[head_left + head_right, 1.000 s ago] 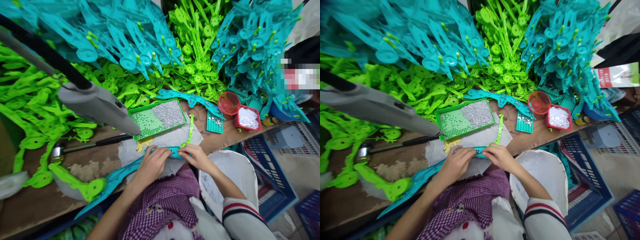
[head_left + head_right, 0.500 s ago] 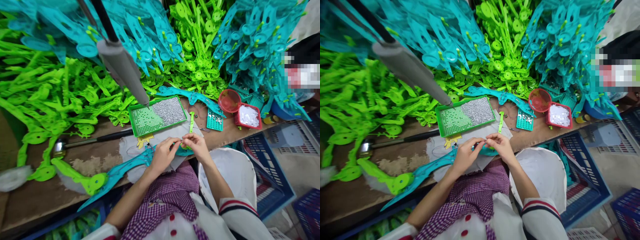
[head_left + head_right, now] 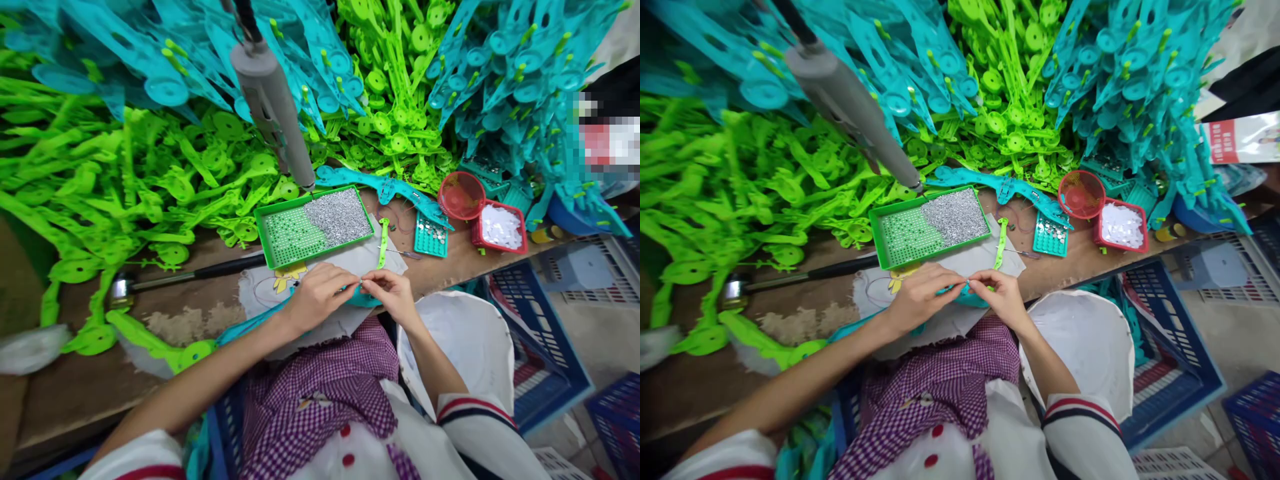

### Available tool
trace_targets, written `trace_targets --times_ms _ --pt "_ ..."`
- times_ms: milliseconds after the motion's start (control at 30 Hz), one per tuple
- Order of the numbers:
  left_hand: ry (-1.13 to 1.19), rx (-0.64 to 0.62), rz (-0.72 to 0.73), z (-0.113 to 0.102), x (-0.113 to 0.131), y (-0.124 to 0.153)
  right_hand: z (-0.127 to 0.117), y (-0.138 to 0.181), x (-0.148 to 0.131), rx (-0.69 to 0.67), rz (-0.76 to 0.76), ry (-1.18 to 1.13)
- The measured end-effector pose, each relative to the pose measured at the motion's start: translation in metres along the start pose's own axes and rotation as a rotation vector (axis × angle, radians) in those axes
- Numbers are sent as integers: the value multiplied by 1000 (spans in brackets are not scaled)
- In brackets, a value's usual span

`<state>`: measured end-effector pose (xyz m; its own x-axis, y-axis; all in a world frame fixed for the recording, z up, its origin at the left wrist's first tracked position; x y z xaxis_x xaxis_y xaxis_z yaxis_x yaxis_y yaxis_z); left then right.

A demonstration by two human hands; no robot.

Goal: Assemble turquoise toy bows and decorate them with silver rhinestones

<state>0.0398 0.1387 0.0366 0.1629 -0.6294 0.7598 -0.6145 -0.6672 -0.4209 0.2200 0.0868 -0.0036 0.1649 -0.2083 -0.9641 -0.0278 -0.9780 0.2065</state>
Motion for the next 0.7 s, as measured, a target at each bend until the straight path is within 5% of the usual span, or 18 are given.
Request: trace_targets --times_ms 533,700 --pt "63 -47 -98 15 -14 -20 -14 1 9 144 -63 95" --pt "-145 -4 -31 22 -18 -30 -42 -24 18 305 -122 260"
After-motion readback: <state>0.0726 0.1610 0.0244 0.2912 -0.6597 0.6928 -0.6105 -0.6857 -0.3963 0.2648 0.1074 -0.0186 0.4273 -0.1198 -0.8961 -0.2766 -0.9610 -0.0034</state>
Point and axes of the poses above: each hand's wrist, its own y-axis away from the middle knuckle, its own z-axis out of the palm, x = y × z, the point moved 3 cm from there along -y, towards the middle knuckle, and after that the axes turned 14 degrees about y, right-handed, at the moved point
